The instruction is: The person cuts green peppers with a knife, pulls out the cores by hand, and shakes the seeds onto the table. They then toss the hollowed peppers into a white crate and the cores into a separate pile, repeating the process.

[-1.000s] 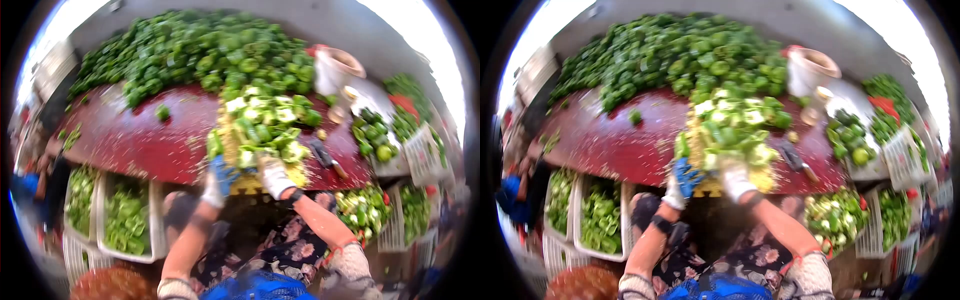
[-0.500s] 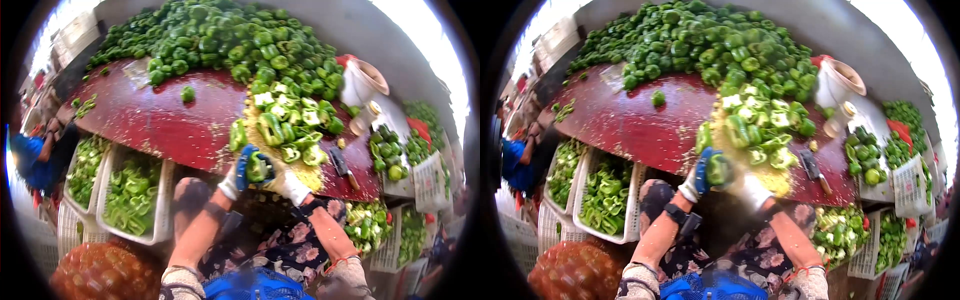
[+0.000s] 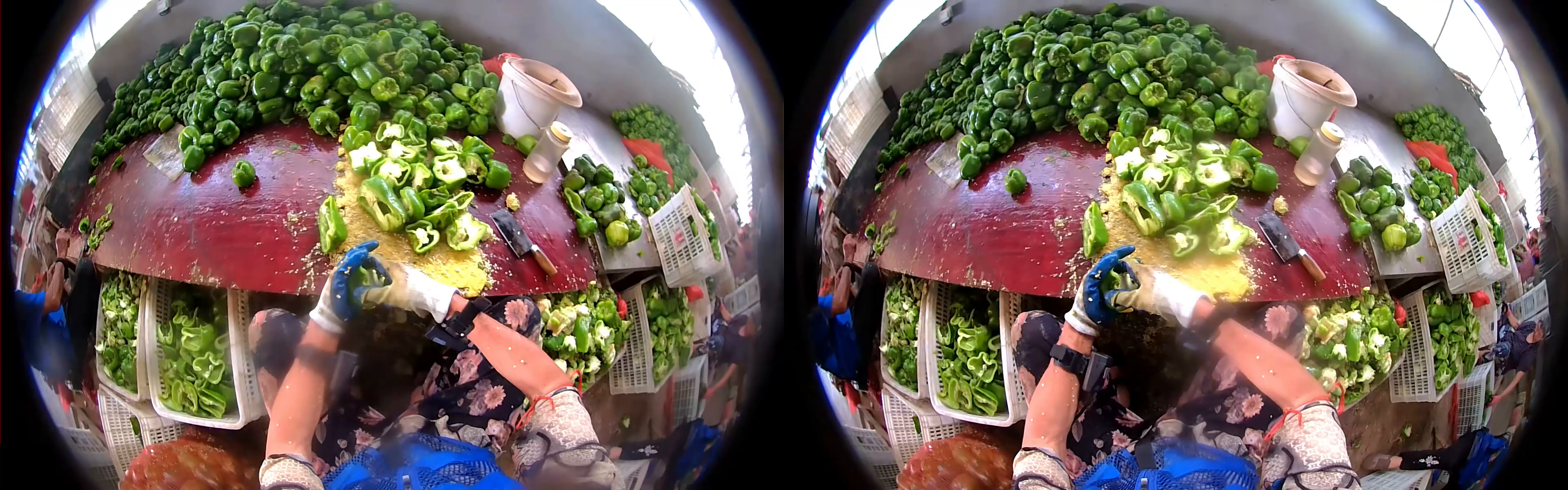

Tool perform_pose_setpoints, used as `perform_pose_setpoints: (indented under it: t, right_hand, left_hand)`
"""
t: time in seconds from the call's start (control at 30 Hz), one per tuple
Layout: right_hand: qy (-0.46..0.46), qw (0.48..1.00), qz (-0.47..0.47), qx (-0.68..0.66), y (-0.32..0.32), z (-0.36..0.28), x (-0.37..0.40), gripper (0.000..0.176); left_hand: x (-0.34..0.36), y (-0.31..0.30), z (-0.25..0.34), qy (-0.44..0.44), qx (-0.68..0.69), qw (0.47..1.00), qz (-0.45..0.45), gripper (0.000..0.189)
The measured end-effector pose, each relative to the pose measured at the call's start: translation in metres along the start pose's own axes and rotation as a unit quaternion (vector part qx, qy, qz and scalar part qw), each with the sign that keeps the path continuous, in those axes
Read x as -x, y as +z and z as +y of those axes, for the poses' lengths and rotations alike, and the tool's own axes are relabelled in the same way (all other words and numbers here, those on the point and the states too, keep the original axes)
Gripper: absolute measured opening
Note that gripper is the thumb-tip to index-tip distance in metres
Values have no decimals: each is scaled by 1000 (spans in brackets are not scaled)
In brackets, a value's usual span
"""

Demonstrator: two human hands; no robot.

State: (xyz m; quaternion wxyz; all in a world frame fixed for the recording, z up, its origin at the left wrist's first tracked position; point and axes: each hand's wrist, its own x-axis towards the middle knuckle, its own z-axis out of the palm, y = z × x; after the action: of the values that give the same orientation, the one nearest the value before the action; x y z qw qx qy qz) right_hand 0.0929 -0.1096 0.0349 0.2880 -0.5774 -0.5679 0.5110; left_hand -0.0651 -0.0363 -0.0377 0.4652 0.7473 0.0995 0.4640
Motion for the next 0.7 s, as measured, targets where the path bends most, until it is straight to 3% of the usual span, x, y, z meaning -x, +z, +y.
perform_pose_setpoints:
  t: [0.03,0.1,0.17,0.23,0.27,0.3,0.37,0.43,0.5,0.67,0.7]
  right_hand:
    - [-19,999,21,33,1,0,-1,52]
    - [-43,999,0,-15,-1,7,-3,52]
    - [-99,995,14,7,0,19,-8,52]
    - [-49,999,13,16,-3,0,1,52]
    - [-3,1000,10,24,-3,-7,4,52]
    - [-2,1000,11,24,1,2,-1,52]
    - [-59,995,55,64,14,29,-14,71]
    - [-73,992,71,76,17,30,-13,71]
    - [-100,979,108,140,19,25,-9,69]
    - [-101,974,142,145,26,18,-10,68]
    - [-67,951,183,241,26,22,-20,61]
  left_hand:
    - [-3,0,-2,0,1,1000,-3,60]
    - [-10,0,-2,114,-1,993,-4,46]
    - [-9,1,5,85,-6,996,-14,35]
    - [-9,4,13,-103,194,975,13,36]
    - [-11,4,20,-271,335,899,74,37]
    - [-15,4,30,-272,335,899,73,37]
    - [-20,5,39,-333,326,876,122,39]
    - [-21,6,40,-313,304,893,110,40]
    - [-22,7,43,-333,296,884,141,42]
    - [-18,8,17,-319,310,871,209,40]
    - [-18,9,7,-318,292,869,242,41]
